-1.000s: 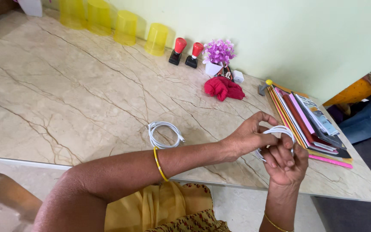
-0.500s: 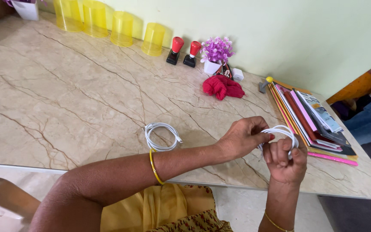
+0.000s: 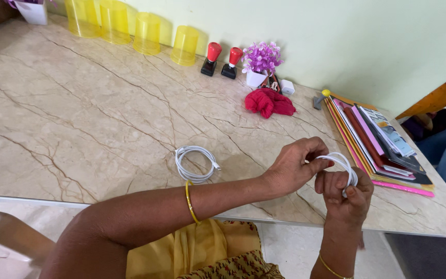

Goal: The person coils a white USB cable by hand, then gathers several pens and markers from a table and places them into a black mesh pen holder.

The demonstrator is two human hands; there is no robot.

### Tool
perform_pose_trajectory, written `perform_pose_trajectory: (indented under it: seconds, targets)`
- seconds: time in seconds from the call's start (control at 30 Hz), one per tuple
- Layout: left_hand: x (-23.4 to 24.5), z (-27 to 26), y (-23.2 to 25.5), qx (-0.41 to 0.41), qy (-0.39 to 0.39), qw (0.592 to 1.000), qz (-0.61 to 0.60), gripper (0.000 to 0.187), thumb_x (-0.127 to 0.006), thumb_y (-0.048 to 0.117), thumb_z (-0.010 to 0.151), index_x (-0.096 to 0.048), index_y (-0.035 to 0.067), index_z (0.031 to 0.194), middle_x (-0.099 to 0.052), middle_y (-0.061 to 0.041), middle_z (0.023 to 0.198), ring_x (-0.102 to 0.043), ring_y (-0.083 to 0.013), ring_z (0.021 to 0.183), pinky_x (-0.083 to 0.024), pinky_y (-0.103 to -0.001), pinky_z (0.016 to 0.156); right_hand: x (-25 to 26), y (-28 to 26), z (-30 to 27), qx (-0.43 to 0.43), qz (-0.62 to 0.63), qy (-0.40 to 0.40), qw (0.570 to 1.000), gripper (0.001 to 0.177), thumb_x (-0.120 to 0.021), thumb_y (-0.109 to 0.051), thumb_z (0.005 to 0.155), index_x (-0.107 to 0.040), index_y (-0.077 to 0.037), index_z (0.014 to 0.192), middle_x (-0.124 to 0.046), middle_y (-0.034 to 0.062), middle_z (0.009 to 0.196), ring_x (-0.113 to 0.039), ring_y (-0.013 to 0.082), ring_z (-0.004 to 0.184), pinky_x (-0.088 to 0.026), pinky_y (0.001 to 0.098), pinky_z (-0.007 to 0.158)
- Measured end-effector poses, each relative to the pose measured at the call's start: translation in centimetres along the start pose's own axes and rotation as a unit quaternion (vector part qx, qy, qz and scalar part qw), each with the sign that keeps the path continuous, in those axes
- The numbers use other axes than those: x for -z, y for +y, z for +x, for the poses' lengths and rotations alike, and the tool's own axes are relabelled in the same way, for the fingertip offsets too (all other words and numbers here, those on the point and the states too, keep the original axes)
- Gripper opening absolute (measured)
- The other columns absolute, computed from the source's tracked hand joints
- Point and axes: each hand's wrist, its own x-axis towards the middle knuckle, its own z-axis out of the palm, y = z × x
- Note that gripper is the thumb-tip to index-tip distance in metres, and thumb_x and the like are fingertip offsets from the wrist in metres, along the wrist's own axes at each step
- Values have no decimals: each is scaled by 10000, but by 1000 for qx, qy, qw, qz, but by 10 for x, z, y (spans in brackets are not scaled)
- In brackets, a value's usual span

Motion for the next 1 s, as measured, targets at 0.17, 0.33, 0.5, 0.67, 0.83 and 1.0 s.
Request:
perform_pose_trajectory:
  seconds: [0.17, 0.33, 0.5, 0.67, 0.83, 1.0]
  targets:
    - [9, 2, 14, 75, -65, 995, 9, 126, -642, 86, 983, -647, -19, 1052, -726, -117, 826, -713, -177, 695, -579, -355, 650, 0, 2, -2, 3, -10, -1, 1000, 257, -783, -271, 931, -669, -41, 926, -486, 20, 540, -414, 116, 454, -455, 375, 594]
    - [1, -6, 22, 117, -40, 984, -126, 124, -544, 4, 1014, -585, -36, 1123, -683, -116, 872, -656, -141, 625, -551, -309, 561, -5, -3, -3, -4, -6, 13, 1000, 295, -795, -276, 946, -658, -27, 867, -485, 23, 510, -435, 129, 439, -461, 367, 591]
    - [-12, -12, 11, 84, 3, 961, -264, 240, -511, -49, 1032, -494, -18, 1269, -603, -105, 918, -560, -118, 654, -491, -279, 563, -12, -6, -4, 7, -42, 33, 999, 314, -794, -289, 960, -654, -19, 881, -480, 33, 533, -425, 126, 455, -459, 364, 579]
    - [-17, -12, 9, 161, 5, 943, -291, 324, -566, -2, 991, -431, -11, 1286, -610, -102, 913, -602, -141, 711, -520, -303, 641, 6, -8, -5, -20, 21, 43, 999, 299, -761, -281, 971, -662, -13, 881, -472, 9, 521, -411, 109, 403, -447, 329, 499]
    - [-12, -12, 16, 179, 2, 957, -229, 407, -630, 40, 969, -452, -20, 1330, -628, -116, 919, -621, -149, 853, -528, -317, 788, 31, -4, -6, -62, 132, 26, 989, 257, -703, -249, 1016, -679, -9, 928, -478, -24, 514, -431, 83, 417, -458, 342, 577]
    - [-13, -10, 21, 192, 35, 940, -282, 557, -644, 41, 897, -387, 38, 1391, -628, -59, 925, -623, -138, 895, -517, -302, 830, 46, -1, -7, -85, 191, 6, 978, 255, -676, -236, 1034, -686, 5, 953, -480, -15, 512, -451, 89, 436, -496, 368, 646]
